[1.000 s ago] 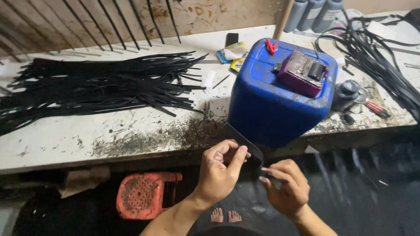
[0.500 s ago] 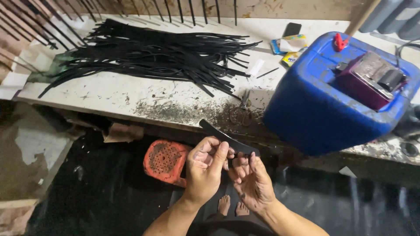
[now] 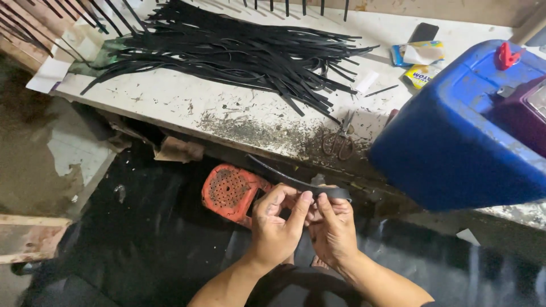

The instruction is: The person repeatedly presses black rubber strips through a small manual machine on a blue container, then stretches and hangs them on a wall rack using colorful clothespins. The process is repeated for multiple strips.

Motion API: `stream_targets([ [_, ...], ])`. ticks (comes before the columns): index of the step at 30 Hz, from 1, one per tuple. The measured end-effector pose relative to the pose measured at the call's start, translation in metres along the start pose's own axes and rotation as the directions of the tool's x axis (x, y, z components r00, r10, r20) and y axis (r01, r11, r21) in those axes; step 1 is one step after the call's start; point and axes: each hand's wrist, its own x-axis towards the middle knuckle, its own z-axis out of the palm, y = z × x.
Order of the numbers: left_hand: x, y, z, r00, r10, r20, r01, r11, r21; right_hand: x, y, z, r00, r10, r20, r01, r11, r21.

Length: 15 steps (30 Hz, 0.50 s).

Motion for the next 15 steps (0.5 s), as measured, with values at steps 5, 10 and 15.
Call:
stream_targets([
  [5,0.003,-0.007,-0.015,0.997,-0.064,-0.049,0.064,0.998,-0.013,0.003,-0.012,0.010,0.985,0.168,0.039,-0.172,0.977,0.123],
  [10,0.000,-0.017,-0.017,0.993,-0.061,-0.099,0.062,0.998,0.003,0.003,-0.008,0.012,0.991,0.114,0.067,-0.120,0.988,0.100],
  [15,-0.001,-0.019,-0.011,0.994,-0.087,-0.065,0.084,0.996,-0.039,0.005,0.004,0.006,0.996,0.084,-0.019,-0.083,0.996,0.024],
])
